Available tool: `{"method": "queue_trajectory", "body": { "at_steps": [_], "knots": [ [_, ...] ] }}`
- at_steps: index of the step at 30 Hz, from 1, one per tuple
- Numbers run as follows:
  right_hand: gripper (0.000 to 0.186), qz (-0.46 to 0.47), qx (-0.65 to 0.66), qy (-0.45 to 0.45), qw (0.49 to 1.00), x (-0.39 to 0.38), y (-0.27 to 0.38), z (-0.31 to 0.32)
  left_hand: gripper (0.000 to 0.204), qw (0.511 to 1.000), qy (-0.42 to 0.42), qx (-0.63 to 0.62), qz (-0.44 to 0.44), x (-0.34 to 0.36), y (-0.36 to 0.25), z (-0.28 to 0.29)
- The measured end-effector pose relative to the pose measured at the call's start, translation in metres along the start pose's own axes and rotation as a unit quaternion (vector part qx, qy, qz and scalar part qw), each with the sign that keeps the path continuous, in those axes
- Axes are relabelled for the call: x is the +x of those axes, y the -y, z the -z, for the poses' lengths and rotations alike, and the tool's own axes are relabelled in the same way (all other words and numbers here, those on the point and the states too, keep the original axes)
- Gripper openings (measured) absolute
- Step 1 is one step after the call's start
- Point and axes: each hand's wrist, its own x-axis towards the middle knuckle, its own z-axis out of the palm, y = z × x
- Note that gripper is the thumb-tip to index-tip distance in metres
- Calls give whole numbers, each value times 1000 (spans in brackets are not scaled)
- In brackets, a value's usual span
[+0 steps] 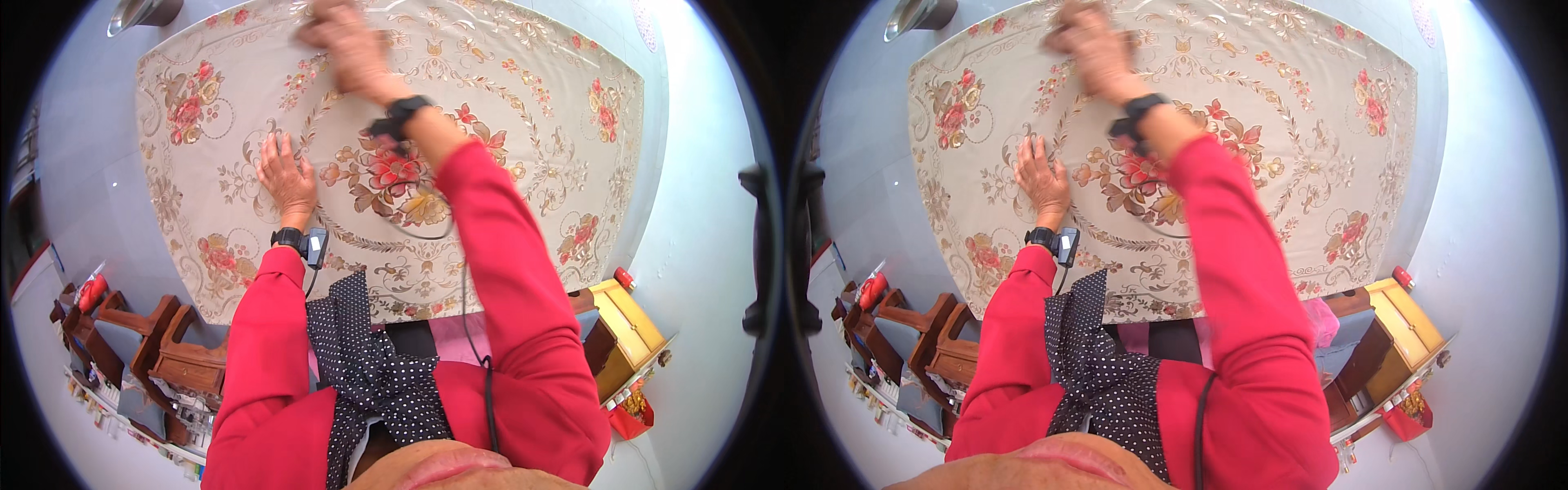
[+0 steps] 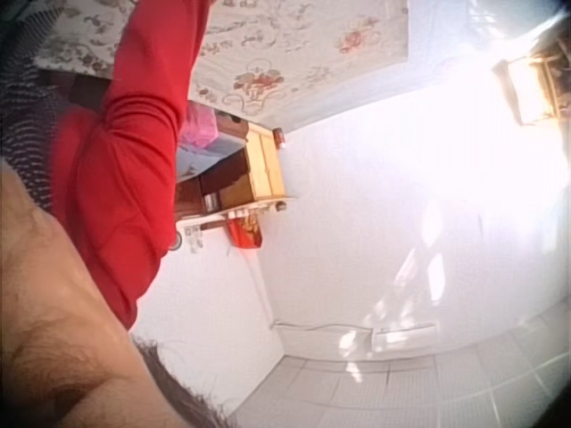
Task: The person wipes a floral-patterned tablecloth with a brown cloth, then moves to wipe a stainless steel electric kettle and a wooden side table. The person uses the cloth to wipe the surfaces in a repetitive manner.
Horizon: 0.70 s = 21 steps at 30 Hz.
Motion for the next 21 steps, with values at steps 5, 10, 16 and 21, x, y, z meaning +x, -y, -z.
{"method": "queue_trajectory", "body": {
  "at_steps": [5, 10, 16, 21],
  "knots": [
    [50, -49, -178, 238, 953, 8, 57, -69, 60, 1000, -9, 6, 4, 1, 1, -4],
    [71, -60, -118, 216, 968, 18, -28, -25, 60, 1000, -4, 4, -1, 1, -1, -1],
    [56, -241, -230, 83, 939, -41, -174, 118, 61, 1000, 1, 18, -3, 2, -2, 1],
    [55, -375, -329, 87, 862, -113, -227, 231, 61, 1000, -2, 16, -4, 2, -3, 1]
  ]
}}
